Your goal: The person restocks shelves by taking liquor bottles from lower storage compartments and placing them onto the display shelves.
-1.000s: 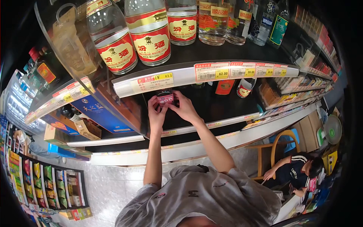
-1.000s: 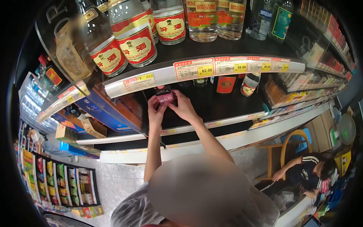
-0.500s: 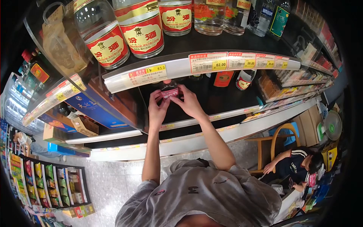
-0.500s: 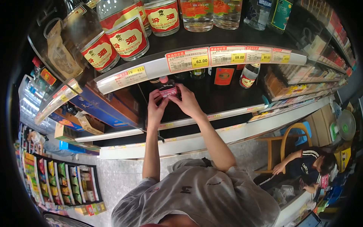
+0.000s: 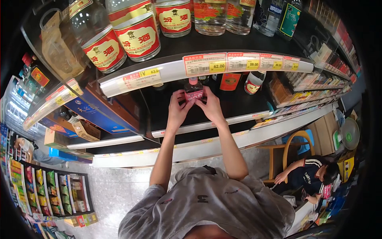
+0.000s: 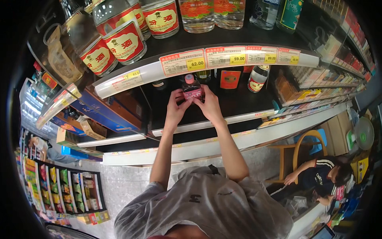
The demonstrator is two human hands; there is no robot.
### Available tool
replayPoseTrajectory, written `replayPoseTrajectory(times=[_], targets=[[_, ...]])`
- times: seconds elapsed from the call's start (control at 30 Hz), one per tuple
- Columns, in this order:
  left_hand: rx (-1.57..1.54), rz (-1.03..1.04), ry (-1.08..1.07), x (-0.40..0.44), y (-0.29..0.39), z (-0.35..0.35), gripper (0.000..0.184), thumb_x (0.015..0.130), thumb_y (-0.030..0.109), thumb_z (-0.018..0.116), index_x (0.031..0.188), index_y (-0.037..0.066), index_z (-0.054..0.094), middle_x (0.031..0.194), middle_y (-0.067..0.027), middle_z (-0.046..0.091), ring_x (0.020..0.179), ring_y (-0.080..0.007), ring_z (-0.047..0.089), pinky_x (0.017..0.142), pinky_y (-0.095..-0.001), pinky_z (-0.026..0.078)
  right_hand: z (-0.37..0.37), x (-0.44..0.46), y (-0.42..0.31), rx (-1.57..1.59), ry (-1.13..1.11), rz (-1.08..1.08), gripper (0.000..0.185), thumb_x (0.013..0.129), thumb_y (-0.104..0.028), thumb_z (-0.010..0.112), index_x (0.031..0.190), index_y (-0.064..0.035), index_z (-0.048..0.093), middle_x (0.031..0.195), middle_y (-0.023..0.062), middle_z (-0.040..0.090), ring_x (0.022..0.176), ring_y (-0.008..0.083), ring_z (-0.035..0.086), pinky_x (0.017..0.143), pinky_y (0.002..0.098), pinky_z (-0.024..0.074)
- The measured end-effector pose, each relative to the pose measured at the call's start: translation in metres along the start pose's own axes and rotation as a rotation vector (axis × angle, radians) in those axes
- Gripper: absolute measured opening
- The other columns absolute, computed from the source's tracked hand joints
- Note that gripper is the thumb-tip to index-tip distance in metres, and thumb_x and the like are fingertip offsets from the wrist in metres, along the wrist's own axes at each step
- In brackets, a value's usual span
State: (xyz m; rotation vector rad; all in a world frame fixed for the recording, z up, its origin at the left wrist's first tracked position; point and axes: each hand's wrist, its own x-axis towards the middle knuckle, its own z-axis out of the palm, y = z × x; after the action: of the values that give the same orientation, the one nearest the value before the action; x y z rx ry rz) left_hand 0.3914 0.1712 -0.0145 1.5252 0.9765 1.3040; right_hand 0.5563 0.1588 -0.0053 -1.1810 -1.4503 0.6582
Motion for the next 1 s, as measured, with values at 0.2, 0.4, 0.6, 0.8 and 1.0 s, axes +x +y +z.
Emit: replayPoseTrajectory(times=[0.2, 0.4, 0.6, 0.8, 1.0], targets=[[0.169, 0.126, 0.023, 0.027, 0.005, 0.000, 0.067, 0.081, 0.023, 0.086, 0.136, 0.004, 0.052, 0.127, -0.0170, 0.058, 0.120, -0.0301, 0.061, 0.097, -0.0420, 0.053, -0.002, -0.003, -0.005, -0.079, -0.025, 0.026, 0.041, 0.082, -0.009, 0.081, 0.115, -0.0003, 0.057, 0.103, 0.0205, 0.073, 0.100, 0.0362, 0.073, 0.083, 0.0416, 0.0576], [0.267, 0.061, -0.157, 0.032, 0.037, 0.014, 0.057, 0.085, 0.012, 0.082, 0.133, 0.002, 0.054, 0.122, -0.0117, 0.063, 0.111, -0.0211, 0.066, 0.092, -0.0350, 0.055, -0.002, -0.007, 0.000, -0.091, 0.010, -0.043, 0.035, 0.083, -0.006, 0.078, 0.110, -0.0001, 0.057, 0.101, 0.0213, 0.072, 0.099, 0.0392, 0.071, 0.080, 0.0433, 0.0576], [0.289, 0.298, -0.008, 0.027, 0.028, 0.015, 0.045, 0.083, 0.009, 0.081, 0.121, -0.002, 0.059, 0.106, -0.0151, 0.062, 0.097, -0.0293, 0.070, 0.082, -0.0375, 0.055, 0.003, -0.004, 0.007, -0.179, -0.018, -0.108, 0.034, 0.086, -0.003, 0.075, 0.113, 0.0017, 0.055, 0.101, 0.0218, 0.071, 0.097, 0.0402, 0.070, 0.077, 0.0439, 0.0573], [0.184, 0.189, 0.199, 0.010, 0.035, -0.022, 0.042, 0.086, 0.008, 0.080, 0.123, 0.000, 0.061, 0.106, -0.0110, 0.072, 0.094, -0.0157, 0.069, 0.083, -0.0307, 0.056, 0.025, 0.002, -0.013, -0.129, -0.230, -0.151, 0.035, 0.088, -0.011, 0.076, 0.115, -0.0001, 0.057, 0.103, 0.0219, 0.071, 0.100, 0.0426, 0.068, 0.081, 0.0474, 0.0547], [0.172, 0.150, 0.245, -0.004, 0.049, -0.055, 0.040, 0.084, 0.007, 0.082, 0.119, -0.001, 0.063, 0.097, -0.0069, 0.072, 0.087, -0.0109, 0.067, 0.077, -0.0269, 0.055, 0.055, -0.002, -0.033, -0.007, -0.236, -0.174, 0.036, 0.086, -0.011, 0.078, 0.114, -0.0002, 0.058, 0.105, 0.0230, 0.069, 0.097, 0.0428, 0.068, 0.080, 0.0473, 0.0550]])
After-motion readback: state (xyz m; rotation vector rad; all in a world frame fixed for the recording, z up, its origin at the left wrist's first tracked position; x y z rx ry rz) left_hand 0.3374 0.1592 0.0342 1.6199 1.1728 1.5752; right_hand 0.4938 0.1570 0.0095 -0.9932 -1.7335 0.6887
